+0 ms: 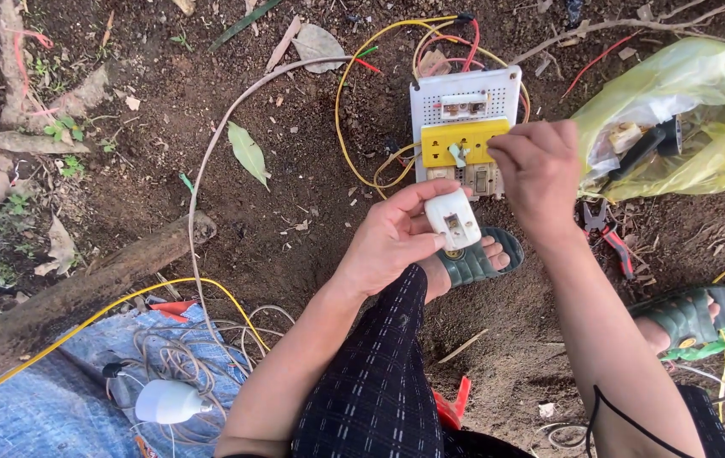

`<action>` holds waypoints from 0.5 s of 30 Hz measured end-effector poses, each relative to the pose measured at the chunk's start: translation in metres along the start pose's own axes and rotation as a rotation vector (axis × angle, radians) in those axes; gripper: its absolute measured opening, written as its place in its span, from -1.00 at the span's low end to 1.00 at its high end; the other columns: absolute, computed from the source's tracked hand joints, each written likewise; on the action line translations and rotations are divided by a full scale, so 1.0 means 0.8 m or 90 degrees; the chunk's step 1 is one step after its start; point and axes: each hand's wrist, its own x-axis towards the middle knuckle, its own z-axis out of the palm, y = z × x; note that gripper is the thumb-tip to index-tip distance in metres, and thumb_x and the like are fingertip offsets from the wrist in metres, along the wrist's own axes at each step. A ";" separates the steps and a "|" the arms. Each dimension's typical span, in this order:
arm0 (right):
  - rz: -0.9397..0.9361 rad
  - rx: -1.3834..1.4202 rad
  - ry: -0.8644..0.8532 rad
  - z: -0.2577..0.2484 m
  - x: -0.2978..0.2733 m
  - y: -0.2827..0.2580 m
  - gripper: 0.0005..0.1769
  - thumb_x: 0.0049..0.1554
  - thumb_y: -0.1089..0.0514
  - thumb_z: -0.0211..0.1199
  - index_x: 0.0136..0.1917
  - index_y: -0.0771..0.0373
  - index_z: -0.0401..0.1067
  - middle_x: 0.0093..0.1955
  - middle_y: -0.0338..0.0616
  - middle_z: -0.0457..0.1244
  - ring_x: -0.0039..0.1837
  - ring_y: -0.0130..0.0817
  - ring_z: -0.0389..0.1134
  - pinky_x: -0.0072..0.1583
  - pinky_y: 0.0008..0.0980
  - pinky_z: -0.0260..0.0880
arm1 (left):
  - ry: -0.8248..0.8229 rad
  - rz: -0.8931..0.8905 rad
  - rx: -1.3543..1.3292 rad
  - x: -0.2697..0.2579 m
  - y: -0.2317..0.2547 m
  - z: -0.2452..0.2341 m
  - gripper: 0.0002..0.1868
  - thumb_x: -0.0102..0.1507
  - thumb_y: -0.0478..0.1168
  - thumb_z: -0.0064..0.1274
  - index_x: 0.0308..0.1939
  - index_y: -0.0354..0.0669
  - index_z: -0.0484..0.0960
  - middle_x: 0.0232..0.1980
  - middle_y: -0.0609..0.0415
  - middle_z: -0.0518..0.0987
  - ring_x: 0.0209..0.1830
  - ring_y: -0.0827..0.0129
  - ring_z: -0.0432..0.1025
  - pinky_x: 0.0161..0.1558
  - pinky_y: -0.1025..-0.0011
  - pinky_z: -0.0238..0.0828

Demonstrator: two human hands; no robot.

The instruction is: The person sits on the ground outdoors and repairs a white electrical plug. They use pliers to strip the wire insulation and a screwdriver to tighten the internal screws, connecting the wires to the terminals.

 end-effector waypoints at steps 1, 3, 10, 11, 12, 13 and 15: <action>0.000 0.000 -0.002 -0.017 0.000 -0.013 -0.94 0.23 0.24 0.53 -0.07 0.13 0.67 -0.05 -0.25 0.33 0.09 -0.34 0.20 0.02 -0.45 0.30 | 0.001 0.000 -0.001 -0.002 0.003 0.003 -0.35 0.15 -0.61 -0.02 0.37 -0.36 0.41 0.34 -0.39 0.45 0.35 -0.18 0.36 0.24 0.05 0.52; 0.121 0.136 -0.014 -0.052 0.000 -0.039 -0.96 0.31 0.29 0.47 0.02 0.19 0.67 -0.01 -0.17 0.35 0.14 -0.27 0.20 0.10 -0.42 0.30 | -0.003 0.007 0.017 -0.006 0.008 0.010 -0.35 0.17 -0.61 -0.02 0.38 -0.35 0.39 0.37 -0.39 0.43 0.41 -0.24 0.27 0.31 0.01 0.42; 0.148 0.269 -0.055 -0.128 -0.022 -0.102 -0.88 0.12 0.39 0.47 -0.09 0.31 0.56 0.15 -0.04 0.36 0.08 -0.34 0.18 0.09 -0.40 0.15 | 0.010 -0.114 -0.169 -0.010 0.029 0.021 -0.28 0.16 -0.62 -0.05 0.44 -0.40 0.29 0.23 -0.27 0.55 0.11 0.13 0.55 0.22 0.27 0.54; 0.154 0.277 -0.060 -0.134 -0.022 -0.108 -0.86 0.07 0.40 0.47 -0.09 0.34 0.56 0.15 -0.02 0.34 0.13 -0.29 0.20 0.15 -0.37 0.18 | 0.002 -0.123 -0.188 -0.011 0.029 0.022 -0.29 0.16 -0.61 -0.03 0.43 -0.42 0.32 0.22 -0.29 0.56 0.10 0.10 0.56 0.19 0.26 0.55; 0.161 0.286 -0.064 -0.140 -0.022 -0.115 -0.84 0.03 0.42 0.46 -0.10 0.36 0.56 0.15 0.00 0.32 0.19 -0.24 0.22 0.21 -0.33 0.22 | -0.006 -0.133 -0.206 -0.012 0.029 0.022 -0.31 0.17 -0.59 -0.01 0.42 -0.43 0.35 0.20 -0.31 0.58 0.08 0.08 0.57 0.17 0.25 0.56; 0.162 0.286 -0.064 -0.143 -0.022 -0.117 -0.84 0.03 0.42 0.46 -0.10 0.36 0.56 0.15 0.00 0.32 0.19 -0.24 0.22 0.21 -0.33 0.22 | -0.006 -0.134 -0.205 -0.012 0.031 0.023 -0.31 0.17 -0.59 -0.01 0.42 -0.43 0.35 0.20 -0.31 0.58 0.08 0.08 0.57 0.17 0.25 0.56; 0.193 0.313 -0.076 -0.148 -0.023 -0.121 -0.82 0.00 0.42 0.46 -0.10 0.37 0.56 0.14 0.01 0.32 0.19 -0.24 0.21 0.22 -0.32 0.21 | -0.017 -0.144 -0.207 -0.013 0.034 0.026 -0.34 0.22 -0.52 0.03 0.44 -0.48 0.33 0.09 -0.37 0.62 -0.17 0.11 0.62 -0.54 0.58 0.49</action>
